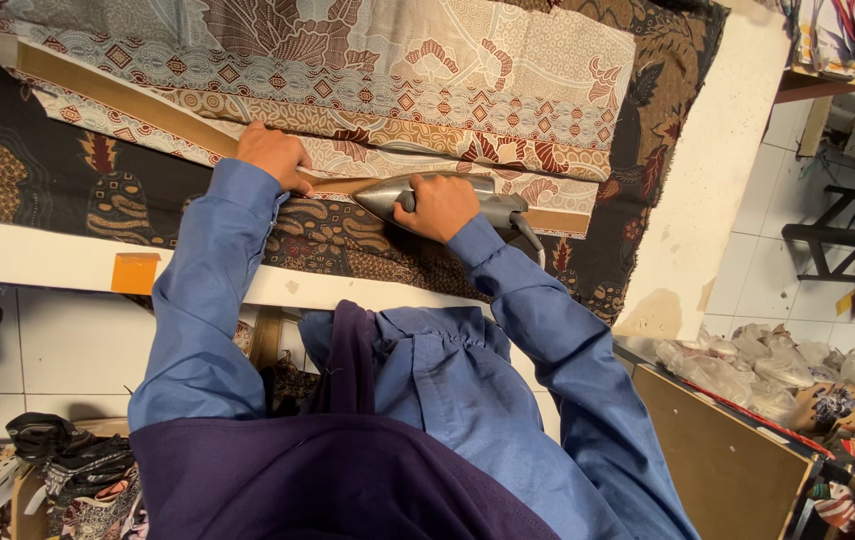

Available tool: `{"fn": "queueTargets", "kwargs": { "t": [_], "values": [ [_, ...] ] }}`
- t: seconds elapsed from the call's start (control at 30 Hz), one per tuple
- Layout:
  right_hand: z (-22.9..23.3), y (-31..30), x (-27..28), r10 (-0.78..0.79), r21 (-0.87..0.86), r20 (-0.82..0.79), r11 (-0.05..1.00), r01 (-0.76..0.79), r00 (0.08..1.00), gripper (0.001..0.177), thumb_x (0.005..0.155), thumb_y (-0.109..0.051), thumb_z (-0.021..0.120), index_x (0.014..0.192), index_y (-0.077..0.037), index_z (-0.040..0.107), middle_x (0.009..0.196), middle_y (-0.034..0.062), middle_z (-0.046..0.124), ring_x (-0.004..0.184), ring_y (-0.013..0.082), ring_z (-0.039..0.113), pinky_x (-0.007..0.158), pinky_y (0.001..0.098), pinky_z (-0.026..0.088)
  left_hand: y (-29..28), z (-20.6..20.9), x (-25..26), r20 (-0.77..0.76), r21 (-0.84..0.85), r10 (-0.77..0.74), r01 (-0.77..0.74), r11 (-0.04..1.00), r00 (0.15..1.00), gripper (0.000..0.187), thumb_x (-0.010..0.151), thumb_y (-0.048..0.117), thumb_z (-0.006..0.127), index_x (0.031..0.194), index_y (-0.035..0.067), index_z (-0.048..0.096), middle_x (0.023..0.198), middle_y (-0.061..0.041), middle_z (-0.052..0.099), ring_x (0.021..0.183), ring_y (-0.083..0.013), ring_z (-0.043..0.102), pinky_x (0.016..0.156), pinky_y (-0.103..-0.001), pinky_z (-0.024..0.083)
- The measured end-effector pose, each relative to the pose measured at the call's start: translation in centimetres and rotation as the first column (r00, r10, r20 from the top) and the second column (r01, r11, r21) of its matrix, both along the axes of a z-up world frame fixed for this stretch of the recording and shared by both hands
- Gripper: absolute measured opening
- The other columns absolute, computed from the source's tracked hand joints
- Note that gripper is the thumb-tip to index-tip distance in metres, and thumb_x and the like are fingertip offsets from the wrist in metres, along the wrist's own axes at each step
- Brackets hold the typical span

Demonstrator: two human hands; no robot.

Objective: The person irons a patterned fabric piece on a work table using a handheld iron. They repeatedly fold the fabric, press it with the iron, and adjust the edges. The person then folds the fabric into a compact stack and places it on the table.

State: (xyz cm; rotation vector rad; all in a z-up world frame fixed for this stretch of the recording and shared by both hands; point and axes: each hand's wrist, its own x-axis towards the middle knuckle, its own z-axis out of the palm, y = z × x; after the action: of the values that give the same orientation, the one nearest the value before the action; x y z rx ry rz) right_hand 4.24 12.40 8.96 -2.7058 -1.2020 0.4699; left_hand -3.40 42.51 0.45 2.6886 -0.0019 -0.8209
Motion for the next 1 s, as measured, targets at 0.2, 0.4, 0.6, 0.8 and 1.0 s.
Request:
{"fn": "queueTargets", "kwargs": {
  "t": [0.2, 0.4, 0.6, 0.8, 1.0],
  "values": [
    [-0.1, 1.0, -0.3, 0.018, -0.002, -0.005, 1.000, -0.018, 1.000, 0.046, 0.082, -0.053, 0.070, 0.089, -0.007, 0.072, 0.061, 0.0183, 0.067, 0.055, 0.0371, 0.068, 0.053, 0.0482, 0.055, -0.1, 0.4, 0.5, -0.008, 0.017, -0.074, 0.075, 0.997, 0.997, 0.050, 0.065, 0.053, 0.092, 0.103, 0.022, 0.083, 0.095, -0.008, 0.079, 0.095, -0.0254, 0.072, 0.098, -0.042, 0.039],
    [-0.2, 2.1, -0.5, 0.031, 0.009, -0.037, 0.999, -0.031, 0.999, 0.045, 0.084, -0.052, 0.070, 0.088, -0.007, 0.071, 0.061, 0.0174, 0.067, 0.056, 0.0370, 0.068, 0.054, 0.0486, 0.055, 3.3, 1.3, -0.2, -0.008, 0.099, -0.126, 0.126, 0.987, 0.992, 0.052, 0.065, 0.058, 0.090, 0.106, 0.026, 0.083, 0.095, -0.007, 0.079, 0.093, -0.0239, 0.072, 0.099, -0.045, 0.039],
    [-0.1, 3.8, -1.1, 0.039, 0.001, -0.024, 0.999, -0.039, 0.999, 0.047, 0.082, -0.053, 0.071, 0.091, -0.007, 0.073, 0.061, 0.0194, 0.067, 0.055, 0.0385, 0.068, 0.052, 0.0488, 0.055, 15.2, 0.5, -5.6, 0.150, 0.196, 0.034, -0.064, 0.979, 0.988, 0.051, 0.070, 0.063, 0.085, 0.106, 0.027, 0.084, 0.092, -0.006, 0.079, 0.091, -0.0262, 0.071, 0.096, -0.046, 0.039],
    [-0.1, 6.1, -1.7, 0.042, -0.011, -0.026, 0.999, -0.043, 0.999, 0.050, 0.082, -0.054, 0.071, 0.091, -0.005, 0.073, 0.060, 0.0191, 0.067, 0.057, 0.0382, 0.068, 0.053, 0.0489, 0.055, 20.1, -2.1, -8.7, 0.179, 0.124, 0.162, -0.186, 0.975, 0.970, 0.062, 0.071, 0.071, 0.082, 0.104, 0.018, 0.085, 0.090, -0.010, 0.078, 0.092, -0.0286, 0.070, 0.094, -0.044, 0.038],
    [0.0, 8.5, -2.1, 0.050, 0.042, -0.032, 0.998, -0.048, 0.998, 0.049, 0.082, -0.053, 0.070, 0.094, -0.005, 0.074, 0.058, 0.0169, 0.065, 0.054, 0.0366, 0.067, 0.051, 0.0480, 0.054, 20.5, -2.7, -8.3, 0.180, 0.090, 0.178, -0.196, 0.976, 0.968, 0.061, 0.070, 0.071, 0.082, 0.104, 0.020, 0.085, 0.088, -0.012, 0.078, 0.089, -0.0290, 0.070, 0.093, -0.042, 0.038]
  ]
}}
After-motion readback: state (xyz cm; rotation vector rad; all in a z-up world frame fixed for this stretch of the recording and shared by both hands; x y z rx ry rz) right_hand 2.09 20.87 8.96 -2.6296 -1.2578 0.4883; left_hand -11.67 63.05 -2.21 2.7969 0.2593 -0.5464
